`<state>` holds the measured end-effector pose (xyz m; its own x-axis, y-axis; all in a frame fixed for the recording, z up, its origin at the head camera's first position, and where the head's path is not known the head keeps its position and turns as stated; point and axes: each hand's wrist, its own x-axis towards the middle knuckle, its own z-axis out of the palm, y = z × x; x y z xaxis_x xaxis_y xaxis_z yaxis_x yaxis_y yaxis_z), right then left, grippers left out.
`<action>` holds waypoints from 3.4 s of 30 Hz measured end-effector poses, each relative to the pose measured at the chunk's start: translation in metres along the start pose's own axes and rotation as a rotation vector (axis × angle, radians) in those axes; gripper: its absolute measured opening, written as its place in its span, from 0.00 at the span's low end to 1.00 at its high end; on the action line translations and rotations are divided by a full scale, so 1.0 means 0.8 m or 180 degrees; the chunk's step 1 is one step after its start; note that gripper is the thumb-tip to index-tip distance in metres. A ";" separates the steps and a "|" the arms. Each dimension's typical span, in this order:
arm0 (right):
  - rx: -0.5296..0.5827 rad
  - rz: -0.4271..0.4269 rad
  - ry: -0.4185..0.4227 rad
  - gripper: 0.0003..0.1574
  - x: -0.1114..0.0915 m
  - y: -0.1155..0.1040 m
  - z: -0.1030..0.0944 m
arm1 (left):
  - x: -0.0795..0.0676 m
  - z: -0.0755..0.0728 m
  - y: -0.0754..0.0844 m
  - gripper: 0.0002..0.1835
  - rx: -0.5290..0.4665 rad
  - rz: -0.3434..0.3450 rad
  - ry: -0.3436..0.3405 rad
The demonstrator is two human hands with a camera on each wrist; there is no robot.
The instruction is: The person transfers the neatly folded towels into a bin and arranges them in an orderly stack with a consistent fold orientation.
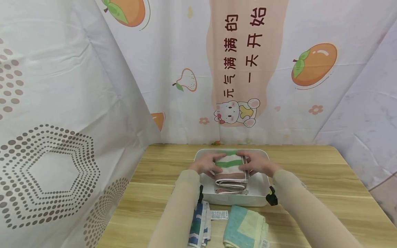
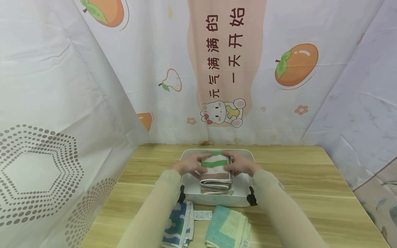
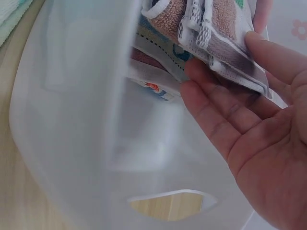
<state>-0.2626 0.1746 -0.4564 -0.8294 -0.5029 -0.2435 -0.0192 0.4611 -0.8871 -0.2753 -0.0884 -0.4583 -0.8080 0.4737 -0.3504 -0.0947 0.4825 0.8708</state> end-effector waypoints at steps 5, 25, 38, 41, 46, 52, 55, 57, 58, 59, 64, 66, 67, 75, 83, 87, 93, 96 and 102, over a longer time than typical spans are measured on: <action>0.0005 0.0016 -0.0016 0.48 0.001 0.002 0.004 | -0.002 0.003 -0.001 0.44 0.0094 -0.0077 -0.0012; -0.0253 0.0379 -0.0077 0.50 0.002 0.010 0.019 | 0.001 0.011 -0.008 0.45 0.0302 -0.0375 -0.0264; -0.0637 0.0455 -0.0103 0.49 0.004 0.009 0.024 | 0.006 0.016 -0.013 0.46 0.0474 -0.0489 -0.0332; -0.0789 0.0461 -0.0070 0.49 0.003 0.007 0.026 | 0.005 0.017 -0.012 0.46 0.0514 -0.0517 -0.0336; -0.0983 0.0505 -0.0031 0.50 0.002 0.007 0.030 | 0.002 0.019 -0.009 0.47 0.0558 -0.0553 -0.0336; -0.1178 0.0640 0.0015 0.51 0.007 0.014 0.035 | 0.003 0.020 -0.010 0.48 0.0583 -0.0607 -0.0314; -0.1234 0.0704 0.0007 0.51 0.006 0.011 0.036 | 0.003 0.020 -0.012 0.49 0.0588 -0.0622 -0.0315; -0.1243 0.0704 -0.0010 0.51 0.004 0.009 0.037 | 0.004 0.019 -0.013 0.49 0.0585 -0.0626 -0.0322; -0.1236 0.0710 -0.0006 0.51 0.004 0.008 0.037 | 0.004 0.019 -0.014 0.49 0.0575 -0.0626 -0.0323; -0.1220 0.0707 -0.0008 0.51 0.003 0.008 0.037 | 0.004 0.019 -0.014 0.49 0.0563 -0.0623 -0.0321; -0.1200 0.0702 -0.0014 0.51 0.004 0.009 0.037 | 0.007 0.016 -0.020 0.49 0.0588 -0.0576 -0.0323; -0.1204 0.0702 -0.0020 0.52 0.005 0.010 0.036 | 0.008 0.015 -0.021 0.49 0.0639 -0.0551 -0.0331; -0.1182 0.0713 -0.0013 0.52 0.005 0.011 0.036 | 0.008 0.014 -0.021 0.49 0.0655 -0.0537 -0.0334; -0.1080 0.0681 -0.0048 0.52 0.004 0.013 0.033 | 0.000 0.012 -0.016 0.47 0.0719 -0.0439 -0.0376; -0.0986 0.0621 -0.0085 0.52 -0.006 0.010 0.024 | -0.009 0.009 -0.009 0.44 0.0683 -0.0399 -0.0328; -0.0875 0.0570 -0.0069 0.52 -0.013 0.008 0.018 | -0.015 0.004 -0.005 0.42 0.0627 -0.0349 -0.0272; -0.0662 0.0485 -0.0009 0.47 -0.025 0.002 0.008 | -0.026 -0.006 0.000 0.39 0.0503 -0.0188 -0.0234; -0.0521 0.0469 0.0004 0.46 -0.030 -0.002 0.003 | -0.028 -0.012 0.000 0.38 0.0432 -0.0109 -0.0252; -0.0396 0.0472 0.0003 0.44 -0.040 -0.010 -0.008 | -0.037 -0.024 0.006 0.38 0.0264 -0.0014 -0.0358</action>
<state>-0.2396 0.1915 -0.4391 -0.8288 -0.4221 -0.3674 0.0343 0.6170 -0.7862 -0.2627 -0.1140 -0.4372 -0.7370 0.5487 -0.3946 -0.0460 0.5417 0.8393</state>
